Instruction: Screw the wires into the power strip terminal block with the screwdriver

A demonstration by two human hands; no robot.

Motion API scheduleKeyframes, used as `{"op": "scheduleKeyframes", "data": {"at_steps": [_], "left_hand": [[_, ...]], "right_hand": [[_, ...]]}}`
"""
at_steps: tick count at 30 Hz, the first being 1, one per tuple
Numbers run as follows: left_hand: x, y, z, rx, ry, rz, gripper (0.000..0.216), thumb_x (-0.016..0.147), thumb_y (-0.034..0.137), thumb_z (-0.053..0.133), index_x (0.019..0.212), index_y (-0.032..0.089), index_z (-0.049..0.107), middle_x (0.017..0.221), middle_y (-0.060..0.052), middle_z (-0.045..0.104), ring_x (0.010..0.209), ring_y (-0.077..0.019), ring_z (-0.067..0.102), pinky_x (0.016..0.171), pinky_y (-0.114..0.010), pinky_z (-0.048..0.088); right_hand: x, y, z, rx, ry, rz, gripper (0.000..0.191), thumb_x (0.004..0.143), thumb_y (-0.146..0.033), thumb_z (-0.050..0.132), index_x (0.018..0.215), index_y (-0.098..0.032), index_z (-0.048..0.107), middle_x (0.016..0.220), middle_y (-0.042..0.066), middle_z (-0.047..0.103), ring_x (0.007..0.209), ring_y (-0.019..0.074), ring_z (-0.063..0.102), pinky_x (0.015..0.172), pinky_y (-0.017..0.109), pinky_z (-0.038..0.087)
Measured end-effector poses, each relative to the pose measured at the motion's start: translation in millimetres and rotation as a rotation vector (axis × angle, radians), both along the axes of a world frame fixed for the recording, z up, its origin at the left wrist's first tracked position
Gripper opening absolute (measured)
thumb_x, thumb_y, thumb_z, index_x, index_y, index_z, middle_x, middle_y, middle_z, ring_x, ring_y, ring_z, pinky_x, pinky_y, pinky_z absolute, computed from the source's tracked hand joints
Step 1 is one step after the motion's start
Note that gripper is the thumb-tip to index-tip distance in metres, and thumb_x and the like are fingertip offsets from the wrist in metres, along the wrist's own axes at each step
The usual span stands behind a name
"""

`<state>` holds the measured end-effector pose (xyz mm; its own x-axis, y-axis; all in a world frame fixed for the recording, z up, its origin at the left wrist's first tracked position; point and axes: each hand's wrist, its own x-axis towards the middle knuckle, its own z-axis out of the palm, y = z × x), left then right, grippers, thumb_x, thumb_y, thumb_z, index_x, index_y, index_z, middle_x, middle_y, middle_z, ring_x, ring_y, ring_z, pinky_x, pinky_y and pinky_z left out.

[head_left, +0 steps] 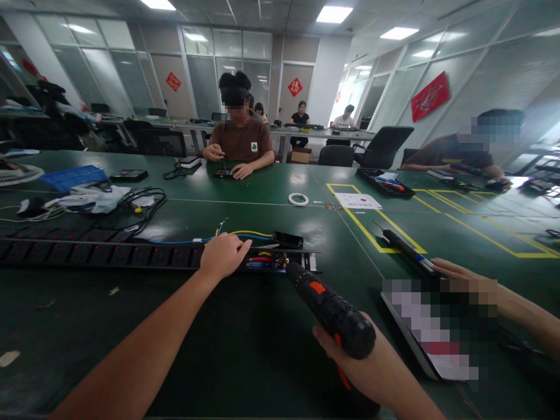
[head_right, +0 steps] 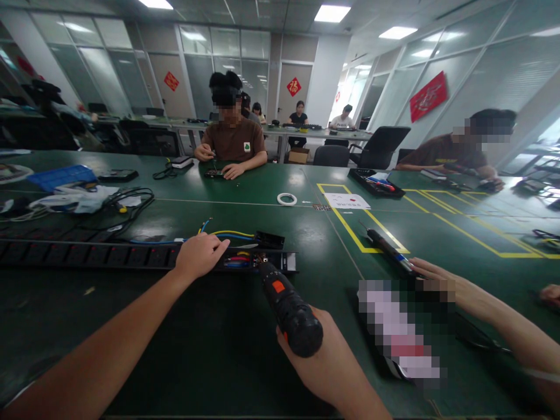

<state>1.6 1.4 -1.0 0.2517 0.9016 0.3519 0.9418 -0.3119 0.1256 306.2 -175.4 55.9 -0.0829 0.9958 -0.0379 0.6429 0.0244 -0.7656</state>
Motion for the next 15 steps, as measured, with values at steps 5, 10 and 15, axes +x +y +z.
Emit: {"op": "scheduleKeyframes", "data": {"at_steps": [5,10,15], "left_hand": [[1.1,-1.4,2.3,-0.011,0.013,0.009,0.070,0.115,0.056,0.034,0.081,0.021,0.085,0.093,-0.010,0.082,0.092,-0.0288,0.073,0.080,-0.039,0.054],[0.8,-0.8,1.0,-0.005,0.025,0.010,0.071,0.115,0.056,0.032,0.081,0.022,0.085,0.093,-0.011,0.081,0.092,-0.0285,0.073,0.081,-0.039,0.055],[0.1,-0.4,0.2,-0.005,0.013,0.001,0.072,0.115,0.056,0.032,0.079,0.022,0.084,0.092,-0.011,0.081,0.091,-0.0289,0.073,0.080,-0.040,0.054]], "right_hand": [[2.6,0.7,-4.0,-0.014,-0.010,0.007,0.022,0.084,-0.042,0.072,0.075,-0.022,0.068,0.067,0.001,0.070,0.059,0.0174,0.060,0.056,0.029,0.046],[-0.1,0.2,-2.4,-0.011,0.005,-0.008,0.020,0.082,-0.040,0.073,0.074,-0.022,0.069,0.067,0.000,0.070,0.058,0.0165,0.057,0.055,0.028,0.045],[-0.5,0.1,-0.5,-0.014,0.025,-0.010,0.017,0.081,-0.038,0.074,0.074,-0.022,0.069,0.069,0.001,0.071,0.059,0.0167,0.058,0.055,0.028,0.046]]}}
